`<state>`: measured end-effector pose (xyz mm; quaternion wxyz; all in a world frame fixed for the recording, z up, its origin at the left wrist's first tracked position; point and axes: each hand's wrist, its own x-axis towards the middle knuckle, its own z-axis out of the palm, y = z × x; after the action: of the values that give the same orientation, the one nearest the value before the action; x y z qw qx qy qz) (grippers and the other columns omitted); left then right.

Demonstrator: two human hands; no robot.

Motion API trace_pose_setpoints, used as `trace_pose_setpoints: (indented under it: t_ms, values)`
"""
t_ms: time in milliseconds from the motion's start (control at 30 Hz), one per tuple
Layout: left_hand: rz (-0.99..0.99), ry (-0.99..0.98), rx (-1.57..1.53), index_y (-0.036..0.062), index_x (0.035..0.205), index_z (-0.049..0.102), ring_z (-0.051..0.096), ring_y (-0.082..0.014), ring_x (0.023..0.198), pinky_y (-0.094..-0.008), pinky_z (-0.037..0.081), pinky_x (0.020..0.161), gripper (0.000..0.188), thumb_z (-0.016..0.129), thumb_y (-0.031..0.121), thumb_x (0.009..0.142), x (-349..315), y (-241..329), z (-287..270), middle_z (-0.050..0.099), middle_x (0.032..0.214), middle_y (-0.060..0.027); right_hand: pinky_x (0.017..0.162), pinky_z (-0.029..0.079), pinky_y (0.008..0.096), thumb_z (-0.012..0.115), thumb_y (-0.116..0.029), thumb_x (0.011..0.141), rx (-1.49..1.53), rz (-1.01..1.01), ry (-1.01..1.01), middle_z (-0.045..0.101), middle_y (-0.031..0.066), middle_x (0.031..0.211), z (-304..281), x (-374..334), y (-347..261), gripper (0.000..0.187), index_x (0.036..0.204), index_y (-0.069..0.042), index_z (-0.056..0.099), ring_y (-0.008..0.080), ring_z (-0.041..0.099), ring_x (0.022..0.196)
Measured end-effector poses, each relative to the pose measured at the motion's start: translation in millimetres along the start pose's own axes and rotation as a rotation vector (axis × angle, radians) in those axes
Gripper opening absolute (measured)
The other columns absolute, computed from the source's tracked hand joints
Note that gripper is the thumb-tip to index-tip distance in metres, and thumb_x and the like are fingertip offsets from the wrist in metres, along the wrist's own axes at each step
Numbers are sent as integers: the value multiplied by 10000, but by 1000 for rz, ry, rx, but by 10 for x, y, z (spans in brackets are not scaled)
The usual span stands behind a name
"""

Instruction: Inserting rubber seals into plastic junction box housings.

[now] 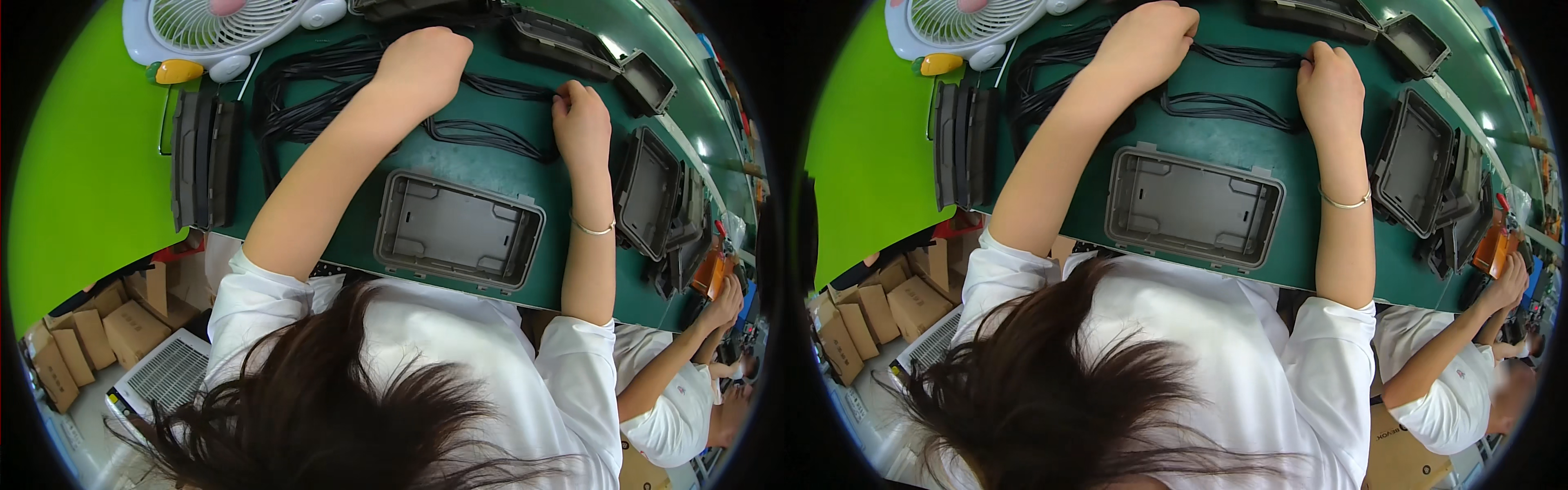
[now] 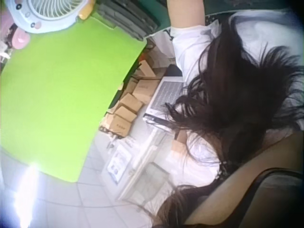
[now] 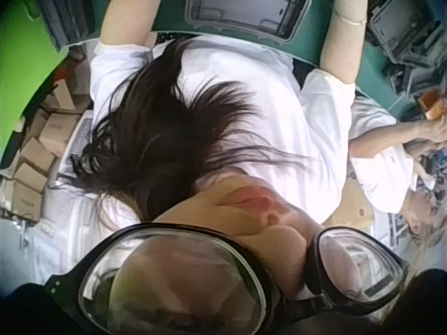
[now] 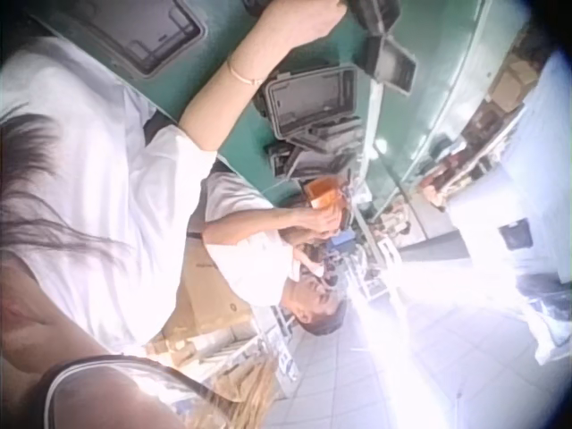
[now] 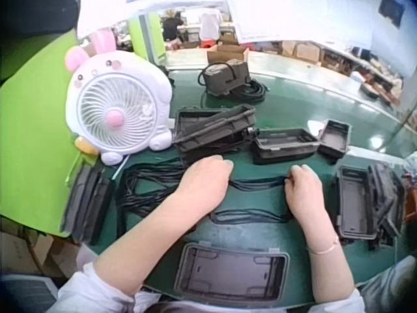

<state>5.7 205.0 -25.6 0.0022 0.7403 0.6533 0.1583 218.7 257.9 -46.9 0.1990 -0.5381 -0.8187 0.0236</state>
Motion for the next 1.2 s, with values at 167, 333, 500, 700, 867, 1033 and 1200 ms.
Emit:
trace_pose_setpoints:
  t_ms: [167,333,500,700,867,1033,1200]
  values:
    - [147,262,-237,24,845,588,582,-292,795,-379,470,688,116,557,114,779,-358,-330,-527,588,797,-127,641,458,382,585,-109,788,81,-61,86,546,130,800,48,-46,132,104,865,-41,567,311,553,758]
    - [-182,-3,-371,-7,806,578,558,-307,672,-345,443,600,113,581,98,767,-1064,-448,-831,563,717,-154,650,461,362,593,-123,795,39,-32,159,555,138,799,6,-56,28,133,886,-27,583,303,559,758]
    - [-276,-104,-461,12,765,577,549,-284,651,-353,433,584,115,578,125,785,-1291,-286,-680,544,691,-123,637,463,368,590,-128,797,-7,-50,0,585,146,767,-3,-40,107,150,891,-10,583,313,575,714]
    - [200,237,-292,7,868,587,565,-236,673,-289,451,604,117,585,103,803,-510,-60,-316,571,772,-96,618,462,361,593,-119,799,84,25,53,606,143,752,-56,-17,115,124,849,-8,570,308,587,694]
    - [159,99,65,57,760,600,564,-237,807,-331,510,674,57,582,66,706,-102,29,196,585,776,-71,603,457,340,608,-113,795,176,6,71,586,128,726,27,23,105,109,820,-11,578,276,579,665]
    - [182,154,-81,65,755,587,559,-231,819,-339,499,680,47,601,93,720,-209,-18,-59,556,796,-62,591,449,332,611,-101,795,188,-29,97,540,119,692,57,-20,185,81,808,-21,601,263,552,638]
    - [119,289,-455,33,799,608,561,-268,693,-344,455,631,97,602,125,768,-344,-132,-320,560,728,-96,592,449,330,615,-84,787,238,-5,106,543,117,712,79,-54,180,71,819,-22,603,257,552,640]
